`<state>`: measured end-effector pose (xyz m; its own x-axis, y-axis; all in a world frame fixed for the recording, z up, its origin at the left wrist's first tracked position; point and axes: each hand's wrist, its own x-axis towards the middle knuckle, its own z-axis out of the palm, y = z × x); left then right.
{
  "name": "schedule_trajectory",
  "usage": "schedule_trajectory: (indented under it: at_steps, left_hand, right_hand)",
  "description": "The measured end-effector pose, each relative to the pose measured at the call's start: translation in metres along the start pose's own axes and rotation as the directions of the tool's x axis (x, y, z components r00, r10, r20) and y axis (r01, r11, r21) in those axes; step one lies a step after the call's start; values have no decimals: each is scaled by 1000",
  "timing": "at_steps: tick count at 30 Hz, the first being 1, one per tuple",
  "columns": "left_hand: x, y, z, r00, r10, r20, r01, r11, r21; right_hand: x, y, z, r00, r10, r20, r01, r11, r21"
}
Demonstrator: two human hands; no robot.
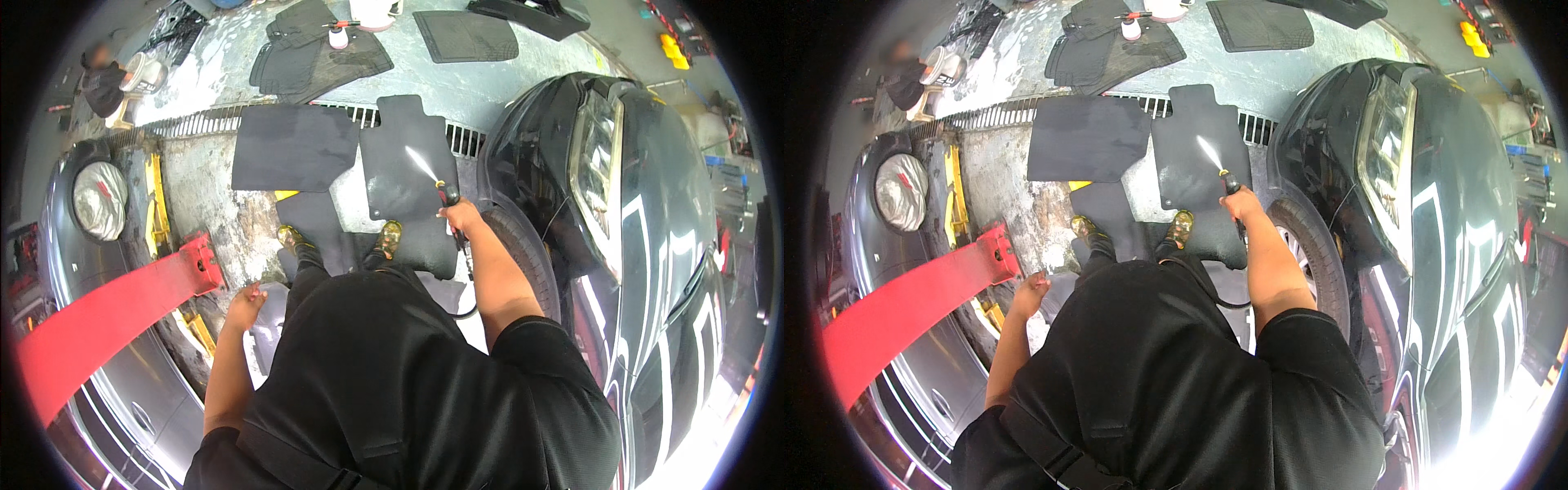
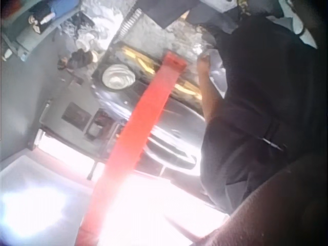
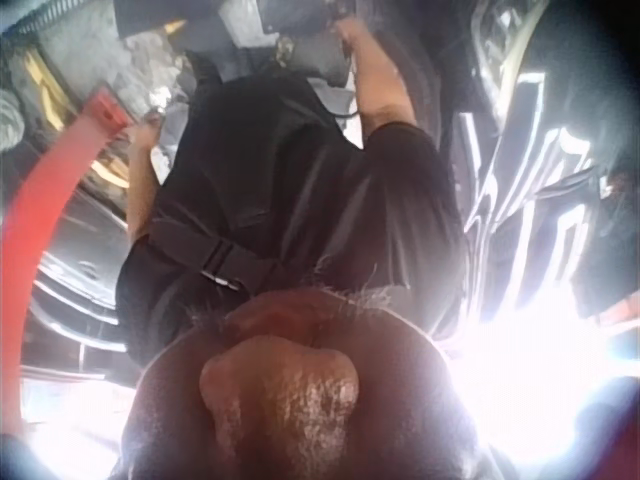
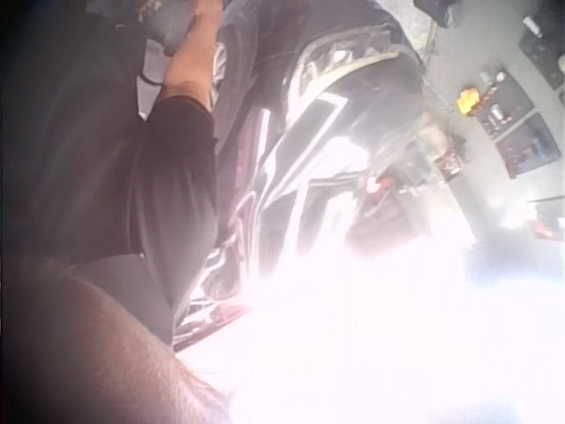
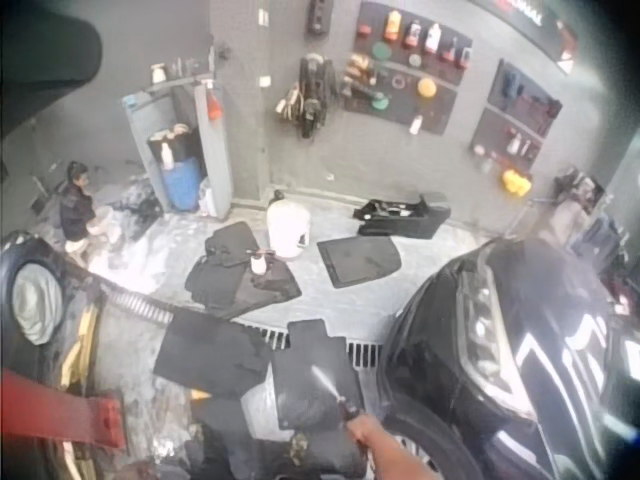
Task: The person uses a pressure washer to clean several black car floor mats laid out on the garage floor. They systematically spray each mat, moving the nozzle across the surfaces to remove dirt and debris.
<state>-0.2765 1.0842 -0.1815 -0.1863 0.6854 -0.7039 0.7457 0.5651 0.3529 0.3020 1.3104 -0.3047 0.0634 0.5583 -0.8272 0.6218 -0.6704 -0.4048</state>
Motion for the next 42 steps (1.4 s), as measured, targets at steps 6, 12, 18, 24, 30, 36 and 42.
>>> schedule_trajectory:
  at_steps: [6,12,18,24,30,36,42]
  left_hand:
    - [-10,-46,31,991,-135,10,135,990,-30]
    - [-26,-101,56,964,-264,29,266,957,-118]
    - [-28,-126,65,960,-280,11,273,926,-259]
    - [-26,-107,33,972,-235,29,236,953,-191]
    - [-9,-148,7,974,-222,53,227,957,-178]
    - [5,-182,-26,975,-220,44,224,951,-215]
    - [22,-222,-60,975,-214,60,222,947,-234]
  right_hand:
    - [-4,-29,19,986,45,159,-20,987,-157]
    - [20,-88,19,987,-158,7,151,923,-354]
    - [8,-115,40,987,-39,156,119,827,-550]
    - [-11,-104,99,954,157,256,58,740,-670]
    - [-3,-176,97,996,-68,48,84,790,-608]
    - [4,-205,124,988,-10,157,66,931,-358]
    - [14,-234,174,978,27,208,11,984,-176]
